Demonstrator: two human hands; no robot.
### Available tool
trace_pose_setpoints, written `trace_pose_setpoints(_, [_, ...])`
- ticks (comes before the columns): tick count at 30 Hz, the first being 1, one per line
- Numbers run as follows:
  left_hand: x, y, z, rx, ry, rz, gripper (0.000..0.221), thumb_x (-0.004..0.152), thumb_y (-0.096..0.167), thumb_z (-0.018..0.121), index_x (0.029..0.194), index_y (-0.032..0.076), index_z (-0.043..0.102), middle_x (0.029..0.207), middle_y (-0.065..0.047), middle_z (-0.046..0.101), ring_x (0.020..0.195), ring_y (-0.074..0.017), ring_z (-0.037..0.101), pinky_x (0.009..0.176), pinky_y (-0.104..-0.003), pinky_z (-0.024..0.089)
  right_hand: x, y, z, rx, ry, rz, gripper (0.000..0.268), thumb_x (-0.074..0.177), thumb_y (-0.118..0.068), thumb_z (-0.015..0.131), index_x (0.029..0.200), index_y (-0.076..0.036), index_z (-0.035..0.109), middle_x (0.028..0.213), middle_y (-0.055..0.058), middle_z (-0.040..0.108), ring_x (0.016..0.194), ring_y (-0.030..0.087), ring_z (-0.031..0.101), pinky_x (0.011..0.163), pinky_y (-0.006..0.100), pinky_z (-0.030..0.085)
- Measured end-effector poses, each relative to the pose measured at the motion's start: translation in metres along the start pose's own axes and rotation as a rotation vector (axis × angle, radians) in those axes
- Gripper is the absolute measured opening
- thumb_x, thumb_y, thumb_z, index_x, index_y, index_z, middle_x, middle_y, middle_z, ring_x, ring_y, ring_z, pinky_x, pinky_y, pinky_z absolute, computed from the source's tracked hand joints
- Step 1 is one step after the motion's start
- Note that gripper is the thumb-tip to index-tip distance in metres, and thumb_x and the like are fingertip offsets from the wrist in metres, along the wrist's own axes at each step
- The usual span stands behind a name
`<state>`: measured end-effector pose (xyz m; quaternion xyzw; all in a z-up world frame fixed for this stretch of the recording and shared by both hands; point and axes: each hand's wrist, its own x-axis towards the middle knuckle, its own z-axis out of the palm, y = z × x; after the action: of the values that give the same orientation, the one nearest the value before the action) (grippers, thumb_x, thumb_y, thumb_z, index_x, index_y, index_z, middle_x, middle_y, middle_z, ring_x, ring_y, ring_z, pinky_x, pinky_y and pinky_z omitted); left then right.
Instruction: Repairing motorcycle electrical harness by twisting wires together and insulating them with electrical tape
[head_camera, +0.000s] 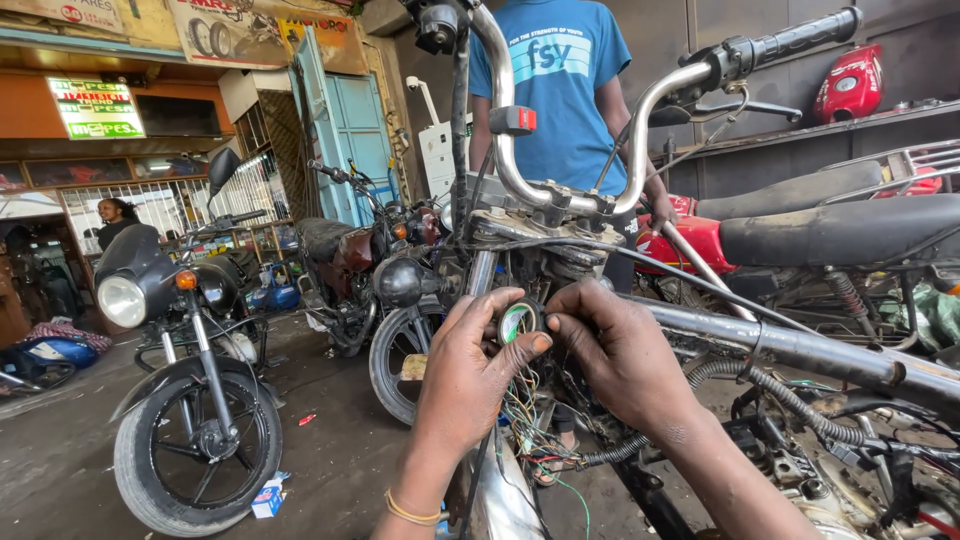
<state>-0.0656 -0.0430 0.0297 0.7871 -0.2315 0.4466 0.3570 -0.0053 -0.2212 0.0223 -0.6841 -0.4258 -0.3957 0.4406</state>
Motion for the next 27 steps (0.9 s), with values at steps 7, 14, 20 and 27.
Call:
trace_pose_setpoints(7, [-0.003, -0.004, -0.002, -0.054, -0.207, 0.086, 0.055, 0.093, 0.036, 0.066, 0.142, 0.012, 0.056, 0.145, -0.009, 0.061, 0.135, -0.0233, 0.057, 0.111, -0.038, 0.044, -0.002, 0.015, 0.008, -0.163, -0.015, -0.024, 0.004, 0.096, -0.013, 0.054, 0.101, -0.012, 0.053, 0.08, 0.009, 0.067, 0.067, 0.034, 0.063, 0.062, 0.044, 0.044])
trace_pose_setpoints(14, [-0.002, 0.003, -0.003, 0.131, -0.084, -0.001, 0.047, 0.092, 0.033, 0.069, 0.133, 0.01, 0.064, 0.124, -0.015, 0.067, 0.116, -0.0357, 0.065, 0.094, -0.043, 0.051, -0.007, 0.017, 0.017, -0.197, -0.012, -0.047, 0.006, 0.097, -0.017, 0.057, 0.101, -0.013, 0.055, 0.074, 0.014, 0.067, 0.068, 0.042, 0.066, 0.057, 0.051, 0.048])
trace_pose_setpoints(20, [-0.003, 0.014, -0.004, 0.126, -0.014, -0.204, 0.049, 0.089, 0.035, 0.074, 0.127, 0.005, 0.066, 0.117, -0.023, 0.07, 0.109, -0.0415, 0.071, 0.089, -0.047, 0.058, -0.009, 0.013, 0.022, -0.097, 0.059, -0.069, 0.005, 0.097, -0.014, 0.06, 0.101, -0.012, 0.059, 0.068, 0.017, 0.067, 0.067, 0.045, 0.071, 0.055, 0.051, 0.055])
trace_pose_setpoints(27, [0.0, 0.011, -0.002, -0.344, 0.115, -0.526, 0.059, 0.08, 0.034, 0.081, 0.111, -0.01, 0.057, 0.092, -0.027, 0.072, 0.081, -0.0337, 0.079, 0.063, -0.037, 0.066, -0.007, 0.005, 0.032, 0.122, 0.103, 0.026, 0.017, 0.097, -0.013, 0.063, 0.113, -0.006, 0.061, 0.08, 0.016, 0.072, 0.073, 0.032, 0.073, 0.066, 0.044, 0.056])
